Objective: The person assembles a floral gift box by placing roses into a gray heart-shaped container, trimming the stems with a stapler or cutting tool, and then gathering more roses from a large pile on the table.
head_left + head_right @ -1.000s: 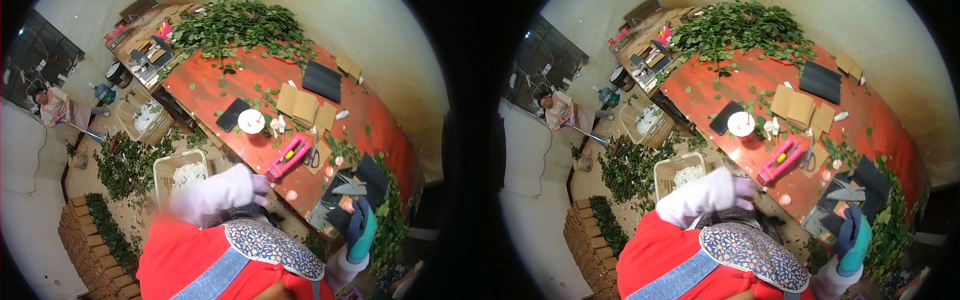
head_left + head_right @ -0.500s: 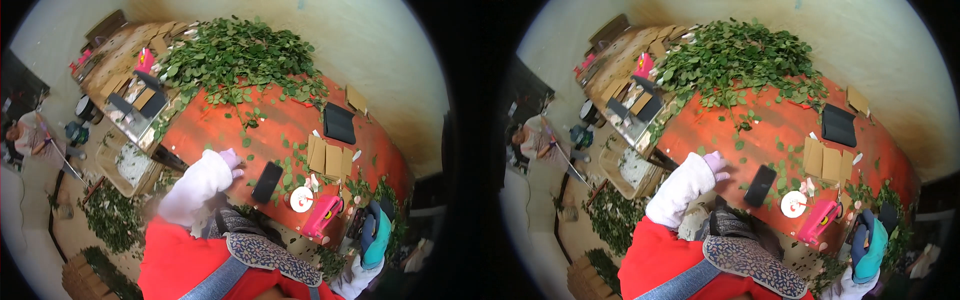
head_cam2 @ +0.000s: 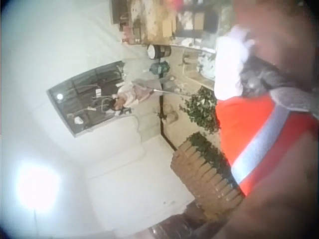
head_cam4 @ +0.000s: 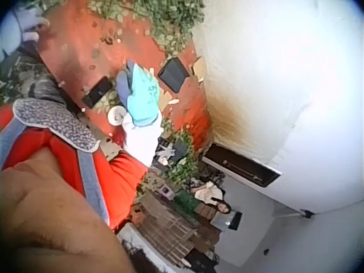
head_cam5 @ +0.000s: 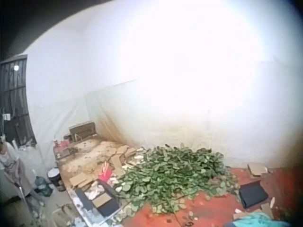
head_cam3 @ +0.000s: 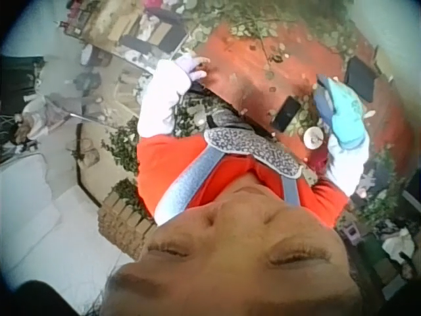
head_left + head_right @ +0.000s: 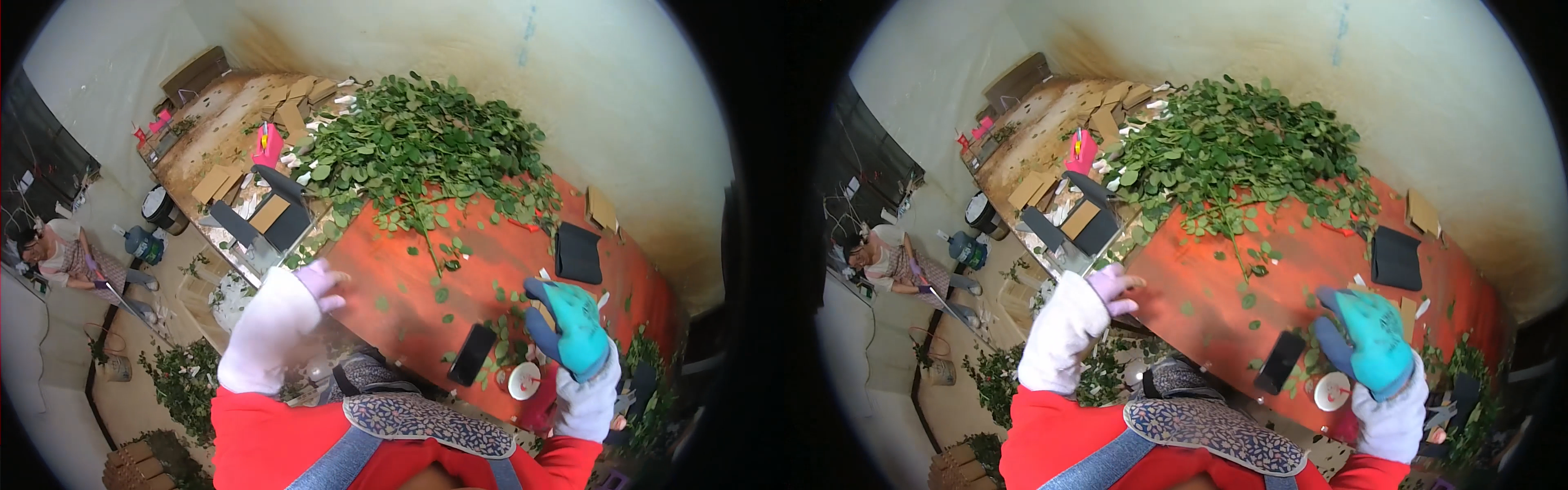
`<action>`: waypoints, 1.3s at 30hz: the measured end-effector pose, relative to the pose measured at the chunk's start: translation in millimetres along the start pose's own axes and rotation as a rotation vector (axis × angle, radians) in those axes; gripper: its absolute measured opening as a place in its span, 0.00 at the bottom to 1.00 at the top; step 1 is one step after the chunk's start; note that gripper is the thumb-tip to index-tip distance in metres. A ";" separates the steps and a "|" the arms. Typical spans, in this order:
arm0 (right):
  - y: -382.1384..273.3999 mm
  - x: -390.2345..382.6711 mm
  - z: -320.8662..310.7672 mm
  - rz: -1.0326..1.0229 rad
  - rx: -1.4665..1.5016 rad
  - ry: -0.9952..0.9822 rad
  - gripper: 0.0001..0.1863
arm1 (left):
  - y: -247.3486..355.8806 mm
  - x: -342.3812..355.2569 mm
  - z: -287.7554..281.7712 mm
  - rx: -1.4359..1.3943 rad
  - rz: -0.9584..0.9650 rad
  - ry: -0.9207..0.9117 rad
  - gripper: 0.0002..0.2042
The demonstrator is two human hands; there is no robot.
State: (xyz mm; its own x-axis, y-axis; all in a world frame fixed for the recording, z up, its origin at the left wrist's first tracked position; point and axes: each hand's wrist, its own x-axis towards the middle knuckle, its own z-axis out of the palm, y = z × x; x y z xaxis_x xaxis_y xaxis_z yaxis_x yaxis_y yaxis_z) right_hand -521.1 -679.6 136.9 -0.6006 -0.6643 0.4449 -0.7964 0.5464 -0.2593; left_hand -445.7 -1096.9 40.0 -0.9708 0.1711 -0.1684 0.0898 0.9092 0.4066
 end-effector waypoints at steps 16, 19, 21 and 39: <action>82.9 458.5 455.0 0.208 -0.201 -0.487 0.42 | -137.1 90.4 -35.3 -0.829 0.276 0.273 0.18; 104.0 448.8 492.7 0.091 -0.313 -0.604 0.43 | -146.3 101.2 5.5 -0.993 0.315 -0.029 0.21; 60.5 459.9 452.0 0.037 -0.441 -0.826 0.30 | -171.9 101.5 37.6 -1.236 0.144 -0.169 0.21; 69.7 448.3 307.5 0.333 0.532 -0.387 0.15 | -171.9 186.2 135.5 -1.726 -0.208 0.130 0.22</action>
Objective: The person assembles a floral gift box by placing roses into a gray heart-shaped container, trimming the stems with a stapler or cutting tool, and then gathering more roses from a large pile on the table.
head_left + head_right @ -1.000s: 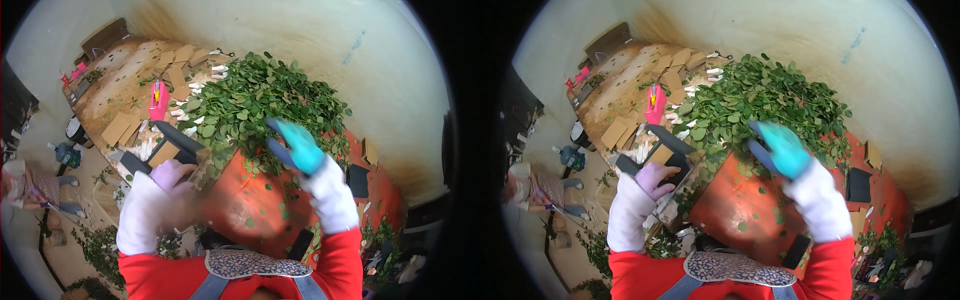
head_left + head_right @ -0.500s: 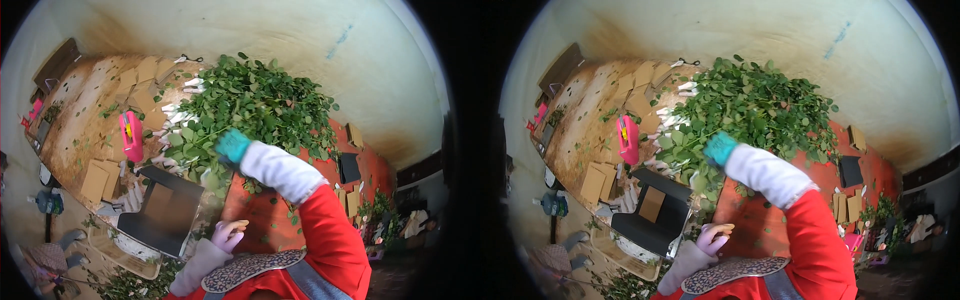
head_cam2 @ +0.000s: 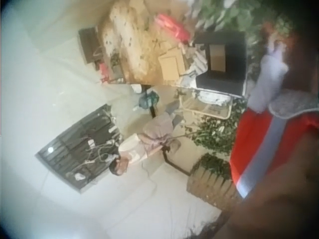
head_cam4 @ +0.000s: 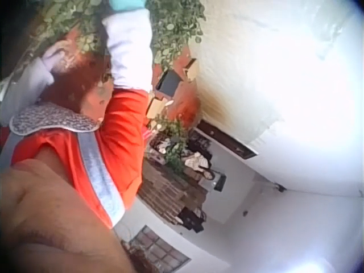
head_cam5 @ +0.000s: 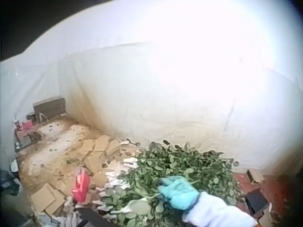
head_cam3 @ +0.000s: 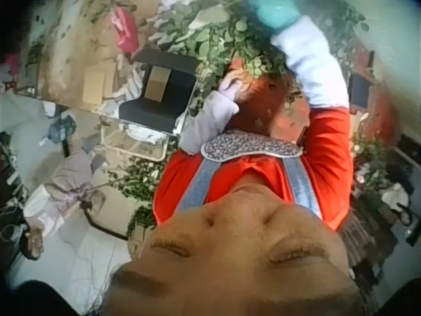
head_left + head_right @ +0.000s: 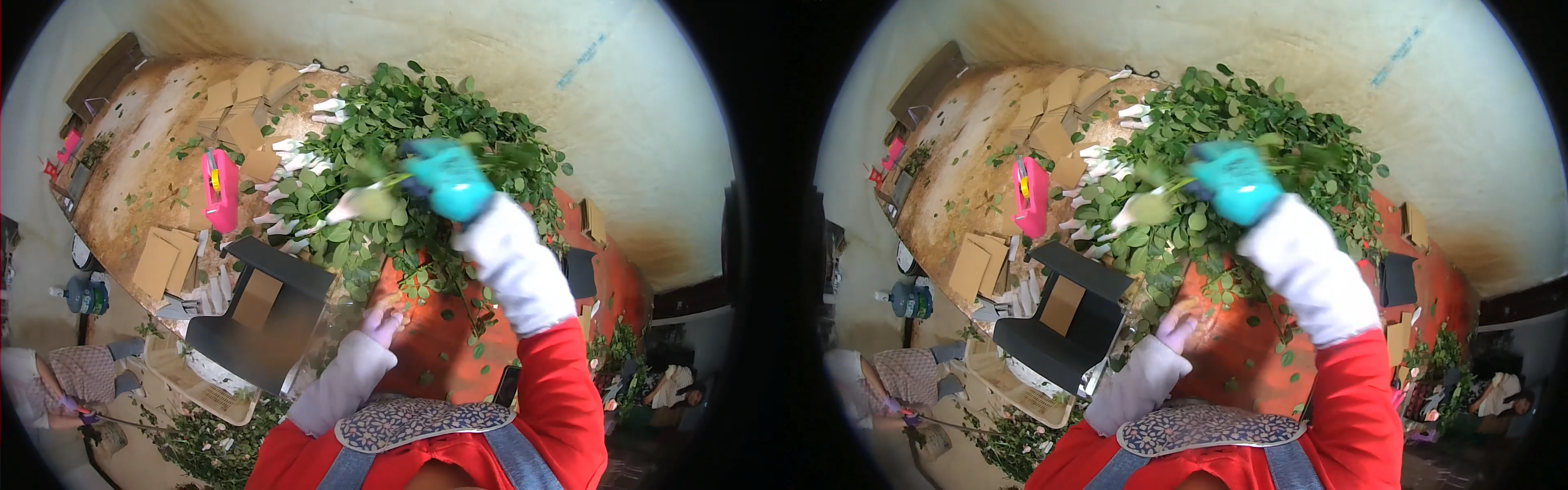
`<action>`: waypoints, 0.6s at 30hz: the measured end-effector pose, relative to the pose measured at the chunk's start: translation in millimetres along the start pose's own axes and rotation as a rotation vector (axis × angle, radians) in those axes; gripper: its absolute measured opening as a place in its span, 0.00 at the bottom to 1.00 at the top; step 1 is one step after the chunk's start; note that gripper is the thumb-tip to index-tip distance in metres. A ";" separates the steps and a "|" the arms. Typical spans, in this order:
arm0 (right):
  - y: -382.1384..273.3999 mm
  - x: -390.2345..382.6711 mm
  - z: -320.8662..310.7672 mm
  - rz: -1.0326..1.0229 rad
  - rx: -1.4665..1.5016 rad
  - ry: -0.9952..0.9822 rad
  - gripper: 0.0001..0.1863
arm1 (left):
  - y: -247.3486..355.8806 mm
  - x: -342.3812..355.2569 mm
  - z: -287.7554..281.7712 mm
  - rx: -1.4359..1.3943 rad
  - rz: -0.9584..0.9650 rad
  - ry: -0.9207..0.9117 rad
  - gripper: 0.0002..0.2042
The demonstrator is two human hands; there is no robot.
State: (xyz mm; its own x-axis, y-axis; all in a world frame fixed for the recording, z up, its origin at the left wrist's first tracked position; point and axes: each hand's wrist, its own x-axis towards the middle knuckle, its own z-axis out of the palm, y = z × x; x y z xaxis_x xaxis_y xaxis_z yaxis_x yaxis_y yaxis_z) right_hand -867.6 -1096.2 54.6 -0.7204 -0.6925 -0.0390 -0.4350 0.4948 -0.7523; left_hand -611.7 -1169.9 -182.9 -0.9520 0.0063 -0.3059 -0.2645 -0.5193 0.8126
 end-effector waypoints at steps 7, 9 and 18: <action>110.0 71.8 134.7 -0.147 -1.197 -0.301 0.31 | 8.5 -5.7 -6.0 0.178 -0.036 -0.022 0.22; 113.2 74.3 134.8 -0.135 -1.218 -0.255 0.29 | -3.9 -13.7 -12.2 0.187 0.002 -0.016 0.21; 44.1 57.6 19.3 -0.202 -1.035 -0.322 0.15 | -17.8 -16.3 -22.8 0.107 -0.027 0.019 0.19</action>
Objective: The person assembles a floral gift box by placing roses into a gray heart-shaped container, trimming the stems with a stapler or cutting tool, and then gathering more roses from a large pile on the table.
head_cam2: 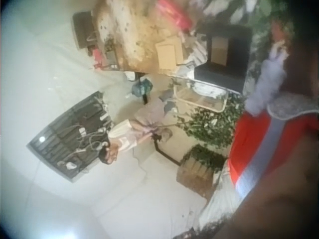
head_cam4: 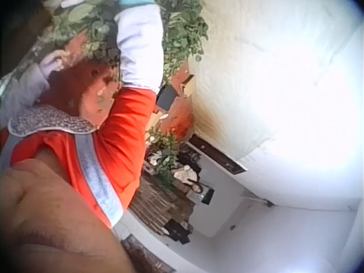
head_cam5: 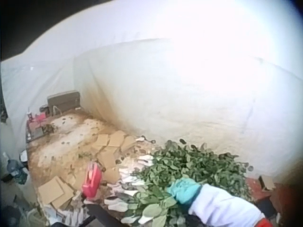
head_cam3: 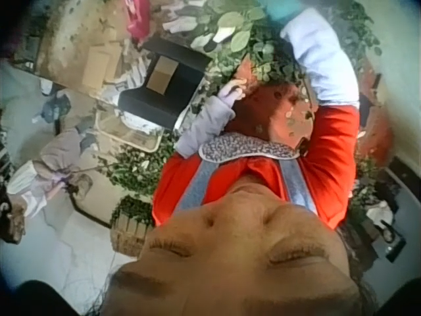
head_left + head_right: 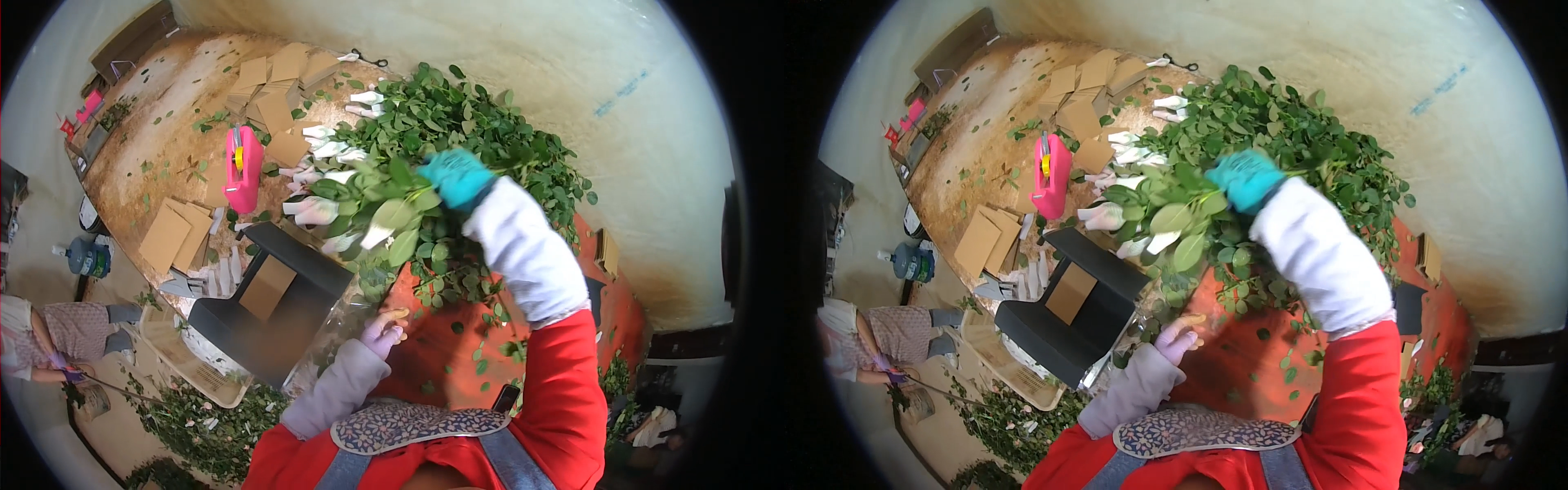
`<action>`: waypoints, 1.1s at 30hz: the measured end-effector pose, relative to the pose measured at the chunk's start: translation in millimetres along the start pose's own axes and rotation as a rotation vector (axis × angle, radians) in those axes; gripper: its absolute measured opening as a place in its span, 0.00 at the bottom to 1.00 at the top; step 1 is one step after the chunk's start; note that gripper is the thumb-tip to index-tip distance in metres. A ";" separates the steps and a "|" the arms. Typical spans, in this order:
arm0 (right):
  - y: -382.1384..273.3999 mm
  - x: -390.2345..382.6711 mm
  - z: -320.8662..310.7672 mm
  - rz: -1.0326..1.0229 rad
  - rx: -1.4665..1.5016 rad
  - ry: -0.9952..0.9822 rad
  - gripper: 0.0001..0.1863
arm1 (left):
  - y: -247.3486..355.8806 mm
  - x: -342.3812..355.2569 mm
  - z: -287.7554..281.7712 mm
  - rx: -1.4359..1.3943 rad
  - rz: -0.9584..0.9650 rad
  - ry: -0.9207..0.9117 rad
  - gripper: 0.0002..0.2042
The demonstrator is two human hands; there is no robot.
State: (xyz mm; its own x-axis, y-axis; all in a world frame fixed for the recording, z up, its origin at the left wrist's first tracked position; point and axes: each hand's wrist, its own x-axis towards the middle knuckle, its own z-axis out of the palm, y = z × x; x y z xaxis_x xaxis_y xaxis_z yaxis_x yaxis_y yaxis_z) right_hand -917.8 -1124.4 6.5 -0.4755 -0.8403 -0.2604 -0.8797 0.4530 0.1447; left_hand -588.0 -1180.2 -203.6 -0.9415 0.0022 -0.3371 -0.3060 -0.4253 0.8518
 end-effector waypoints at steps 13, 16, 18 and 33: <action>65.7 -206.5 -98.0 0.302 0.038 0.747 0.20 | -1.7 4.8 10.2 0.088 0.023 -0.157 0.15; 39.3 -252.5 -106.8 0.341 -0.043 0.743 0.18 | -15.7 2.7 7.5 0.073 -0.023 -0.132 0.15; 19.1 -276.0 -113.7 0.355 -0.101 0.727 0.17 | -20.4 6.1 3.4 0.093 -0.059 -0.177 0.15; -72.6 -127.9 90.7 0.281 0.400 -0.002 0.18 | 202.4 153.5 -160.6 1.673 0.450 0.164 0.16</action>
State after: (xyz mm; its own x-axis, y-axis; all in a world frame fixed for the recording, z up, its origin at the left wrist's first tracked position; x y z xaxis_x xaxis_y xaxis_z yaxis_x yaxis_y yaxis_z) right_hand -793.4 -1022.8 -57.3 -0.6942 -0.6688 -0.2660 -0.6496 0.7414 -0.1686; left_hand -771.7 -1411.3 -147.4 -0.9965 0.0270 0.0795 0.0502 0.9504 0.3070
